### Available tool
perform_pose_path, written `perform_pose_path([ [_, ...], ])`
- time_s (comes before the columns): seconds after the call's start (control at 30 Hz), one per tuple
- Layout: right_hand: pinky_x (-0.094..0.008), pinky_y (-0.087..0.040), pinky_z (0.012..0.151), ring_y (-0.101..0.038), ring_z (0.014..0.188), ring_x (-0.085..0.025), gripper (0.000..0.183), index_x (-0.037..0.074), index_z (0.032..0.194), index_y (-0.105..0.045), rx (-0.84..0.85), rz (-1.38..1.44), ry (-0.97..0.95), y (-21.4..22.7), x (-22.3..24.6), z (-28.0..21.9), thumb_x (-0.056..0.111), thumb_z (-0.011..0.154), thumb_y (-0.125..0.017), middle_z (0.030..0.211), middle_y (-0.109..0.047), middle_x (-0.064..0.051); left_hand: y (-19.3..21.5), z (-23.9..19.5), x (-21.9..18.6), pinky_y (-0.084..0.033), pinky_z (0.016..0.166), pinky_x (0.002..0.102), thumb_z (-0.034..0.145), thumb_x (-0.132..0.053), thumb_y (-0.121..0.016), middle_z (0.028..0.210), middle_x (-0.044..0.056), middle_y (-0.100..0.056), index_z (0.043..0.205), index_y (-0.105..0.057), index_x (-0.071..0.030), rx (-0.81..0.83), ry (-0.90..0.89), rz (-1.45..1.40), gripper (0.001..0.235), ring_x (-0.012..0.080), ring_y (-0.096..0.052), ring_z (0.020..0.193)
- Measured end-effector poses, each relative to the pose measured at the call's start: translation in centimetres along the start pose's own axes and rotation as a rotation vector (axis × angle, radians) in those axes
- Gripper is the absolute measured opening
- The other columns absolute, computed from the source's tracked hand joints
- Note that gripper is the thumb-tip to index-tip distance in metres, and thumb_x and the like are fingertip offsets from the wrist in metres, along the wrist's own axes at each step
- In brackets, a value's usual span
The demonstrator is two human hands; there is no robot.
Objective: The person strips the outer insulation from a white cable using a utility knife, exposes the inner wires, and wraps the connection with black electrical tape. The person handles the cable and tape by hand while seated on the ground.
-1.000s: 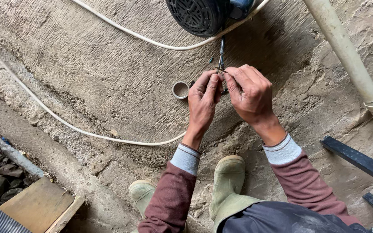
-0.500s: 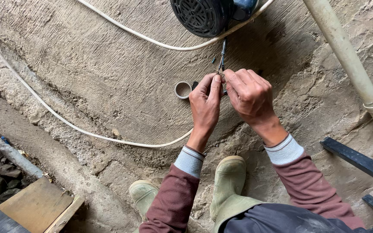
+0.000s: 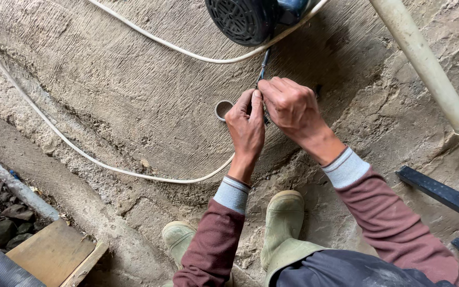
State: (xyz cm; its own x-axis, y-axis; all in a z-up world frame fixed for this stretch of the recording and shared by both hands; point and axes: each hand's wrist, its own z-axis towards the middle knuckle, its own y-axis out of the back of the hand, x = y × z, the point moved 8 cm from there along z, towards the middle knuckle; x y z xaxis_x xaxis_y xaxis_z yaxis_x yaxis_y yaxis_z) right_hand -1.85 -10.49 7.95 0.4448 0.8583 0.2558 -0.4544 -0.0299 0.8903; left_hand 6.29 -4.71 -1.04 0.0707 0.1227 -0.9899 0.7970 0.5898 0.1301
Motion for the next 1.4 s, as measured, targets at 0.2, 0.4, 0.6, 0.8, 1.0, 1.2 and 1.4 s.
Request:
perform_pose_path([
  [0.2, -0.035, -0.053, 0.056, -0.065, 0.068, -0.026, 0.01, 0.001, 0.09, -0.061, 0.032, -0.011, -0.052, 0.7, 0.3, -0.1, 0.003, 0.099, -0.063, 0.077, -0.061, -0.012, 0.3, 0.5, -0.8, -0.045, 0.05, 0.028, 0.103, -0.015, -0.061, 0.075, 0.007, -0.071, 0.11, -0.071, -0.001, 0.061, -0.126, 0.111, 0.019, 0.0115, -0.061, 0.059],
  [0.4, -0.038, -0.052, 0.055, -0.065, 0.065, -0.028, 0.006, 0.0, 0.09, -0.062, 0.117, -0.063, -0.173, 1.7, 0.9, -0.3, 0.002, 0.096, -0.063, 0.076, -0.06, -0.013, -0.2, -0.3, -2.4, -0.057, 0.06, 0.03, 0.104, -0.012, -0.06, 0.088, 0.013, -0.073, 0.109, -0.069, 0.001, 0.097, -0.261, 0.123, 0.017, 0.0169, -0.07, 0.071],
  [0.6, -0.04, -0.052, 0.052, -0.065, 0.062, -0.03, 0.013, -0.002, 0.088, -0.061, 0.194, -0.086, -0.258, 2.4, 0.4, 0.0, 0.003, 0.1, -0.06, 0.076, -0.06, -0.015, -1.1, -0.2, -2.9, -0.059, 0.064, 0.033, 0.105, -0.013, -0.059, 0.089, 0.014, -0.074, 0.107, -0.068, 0.001, 0.128, -0.285, 0.171, 0.016, 0.0208, -0.071, 0.072],
  [0.8, -0.041, -0.052, 0.052, -0.066, 0.062, -0.03, 0.018, -0.003, 0.087, -0.064, 0.253, -0.103, -0.319, 2.5, -0.7, -0.5, 0.002, 0.103, -0.057, 0.073, -0.06, -0.016, -1.5, -0.6, -3.4, -0.059, 0.069, 0.034, 0.106, -0.013, -0.058, 0.093, 0.014, -0.073, 0.109, -0.066, 0.001, 0.137, -0.32, 0.153, 0.017, 0.0227, -0.072, 0.077],
  [1.0, -0.036, -0.057, 0.073, -0.072, 0.087, -0.025, 0.012, -0.003, 0.112, -0.07, -0.19, 0.249, -0.244, 4.6, -1.6, -2.5, 0.007, 0.113, -0.064, 0.098, -0.073, -0.016, -1.4, -0.3, -0.9, -0.057, 0.072, 0.029, 0.105, -0.016, -0.058, 0.097, 0.008, -0.075, 0.114, -0.071, 0.0, 0.103, -0.098, -0.056, 0.022, 0.0152, -0.07, 0.084],
  [1.2, -0.029, -0.049, 0.06, -0.07, 0.076, -0.014, 0.019, 0.004, 0.123, -0.073, -0.009, 0.184, -0.768, 2.1, -7.8, -9.2, 0.014, 0.108, -0.067, 0.088, -0.076, -0.011, -4.5, -0.3, 3.0, -0.047, 0.072, 0.026, 0.11, -0.019, -0.06, 0.091, 0.005, -0.07, 0.12, -0.076, -0.002, 0.361, 0.315, -0.546, 0.025, 0.0115, -0.057, 0.081],
  [1.4, -0.034, -0.055, 0.085, -0.067, 0.099, -0.023, 0.014, 0.002, 0.108, -0.069, -0.271, -0.082, -0.406, 3.7, -4.4, -9.3, 0.015, 0.106, -0.065, 0.106, -0.071, -0.015, -6.3, -0.2, 1.4, -0.044, 0.106, 0.032, 0.104, -0.023, -0.061, 0.126, 0.006, -0.067, 0.129, -0.071, 0.0, 0.476, 0.292, -0.618, 0.036, 0.0162, -0.06, 0.121],
])
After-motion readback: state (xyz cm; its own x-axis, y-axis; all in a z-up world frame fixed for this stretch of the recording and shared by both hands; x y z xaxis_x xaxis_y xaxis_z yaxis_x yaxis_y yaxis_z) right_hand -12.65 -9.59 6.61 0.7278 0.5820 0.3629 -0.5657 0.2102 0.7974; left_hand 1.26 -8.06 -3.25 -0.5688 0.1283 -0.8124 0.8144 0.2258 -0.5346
